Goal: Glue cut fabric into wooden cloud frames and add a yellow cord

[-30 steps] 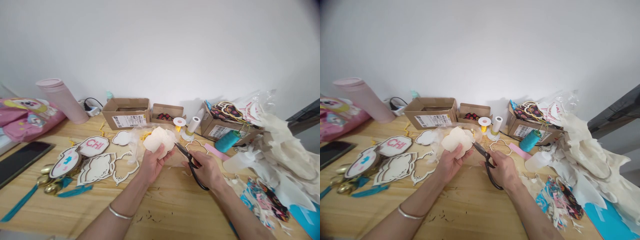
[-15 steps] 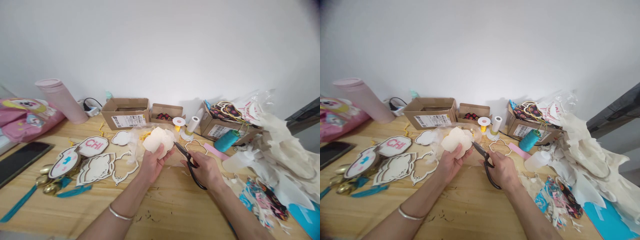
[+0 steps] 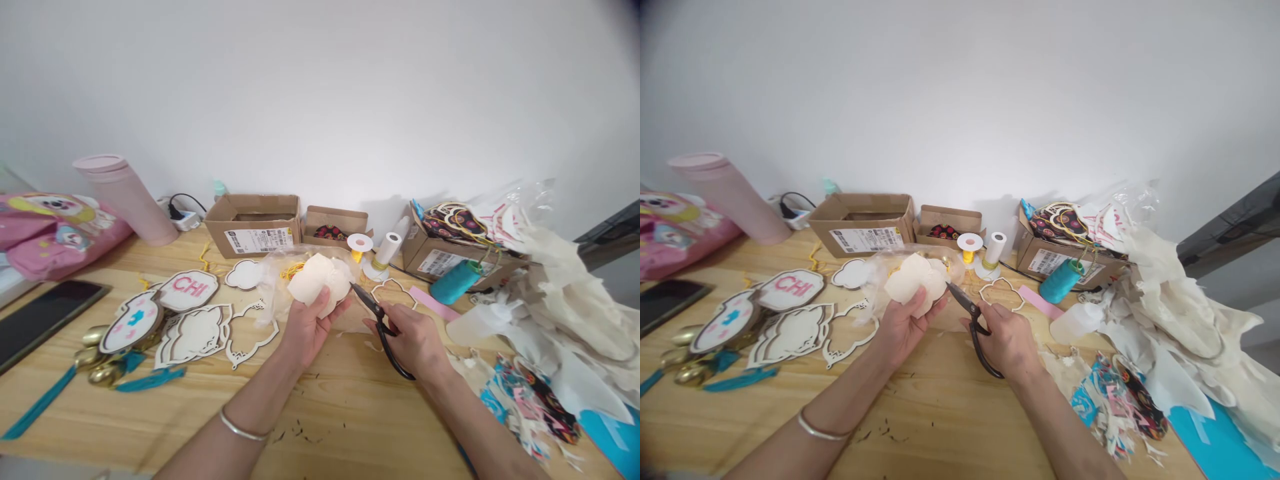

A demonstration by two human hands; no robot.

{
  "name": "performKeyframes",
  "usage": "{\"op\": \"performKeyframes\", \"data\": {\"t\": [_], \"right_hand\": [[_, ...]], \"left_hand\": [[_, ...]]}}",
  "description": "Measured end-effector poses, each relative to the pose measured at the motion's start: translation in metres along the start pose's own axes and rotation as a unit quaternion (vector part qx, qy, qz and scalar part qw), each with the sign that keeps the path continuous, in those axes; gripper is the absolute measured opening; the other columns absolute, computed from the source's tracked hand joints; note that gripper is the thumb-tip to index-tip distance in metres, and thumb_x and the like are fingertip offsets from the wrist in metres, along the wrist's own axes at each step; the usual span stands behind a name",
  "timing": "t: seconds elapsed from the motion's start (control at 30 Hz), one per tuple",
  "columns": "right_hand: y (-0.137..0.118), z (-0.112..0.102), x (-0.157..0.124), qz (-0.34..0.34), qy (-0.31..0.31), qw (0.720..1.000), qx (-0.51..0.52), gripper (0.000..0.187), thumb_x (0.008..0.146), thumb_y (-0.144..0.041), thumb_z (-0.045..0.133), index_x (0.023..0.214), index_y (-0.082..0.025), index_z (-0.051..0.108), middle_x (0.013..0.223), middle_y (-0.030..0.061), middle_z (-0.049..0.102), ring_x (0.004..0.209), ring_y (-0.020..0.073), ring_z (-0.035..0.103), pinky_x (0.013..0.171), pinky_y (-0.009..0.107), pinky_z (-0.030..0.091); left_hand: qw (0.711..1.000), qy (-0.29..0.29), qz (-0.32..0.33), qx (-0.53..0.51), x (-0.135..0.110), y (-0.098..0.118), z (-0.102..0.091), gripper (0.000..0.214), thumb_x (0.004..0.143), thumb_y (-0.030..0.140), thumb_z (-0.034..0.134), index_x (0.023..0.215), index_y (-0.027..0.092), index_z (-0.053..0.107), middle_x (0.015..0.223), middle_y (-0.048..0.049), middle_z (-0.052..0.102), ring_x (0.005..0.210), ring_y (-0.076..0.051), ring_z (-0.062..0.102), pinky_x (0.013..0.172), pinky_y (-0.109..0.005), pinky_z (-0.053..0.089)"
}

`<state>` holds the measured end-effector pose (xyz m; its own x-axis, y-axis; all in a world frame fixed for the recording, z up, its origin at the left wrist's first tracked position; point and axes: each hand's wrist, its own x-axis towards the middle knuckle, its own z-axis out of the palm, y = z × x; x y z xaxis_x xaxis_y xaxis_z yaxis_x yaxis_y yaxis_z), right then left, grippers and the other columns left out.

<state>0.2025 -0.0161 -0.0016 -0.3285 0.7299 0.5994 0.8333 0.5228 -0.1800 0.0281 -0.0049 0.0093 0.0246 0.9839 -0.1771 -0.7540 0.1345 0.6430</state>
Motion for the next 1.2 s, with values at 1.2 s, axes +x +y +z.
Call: {"op": "performKeyframes", "data": {"t": [1.2], "right_hand": [[0.0014, -0.0013, -0.0002, 0.071, -0.037, 0.995, 0.063, 0.03, 0.079, -0.042, 0.052, 0.08, -0.014, 0.064, 0.051, -0.0033, 0.045, 0.044, 0.0093, 0.042, 0.043, 0.021, 0.032]], "left_hand": [[1.0, -0.002, 0.009, 0.005, -0.0002, -0.0056, -0.0023, 0.039, 0.072, 0.014, 0.065, 0.109, 0.022, 0.057, 0.108, -0.0038, 0.065, 0.094, -0.021, 0.062, 0.079, -0.038, 0.055]]}}
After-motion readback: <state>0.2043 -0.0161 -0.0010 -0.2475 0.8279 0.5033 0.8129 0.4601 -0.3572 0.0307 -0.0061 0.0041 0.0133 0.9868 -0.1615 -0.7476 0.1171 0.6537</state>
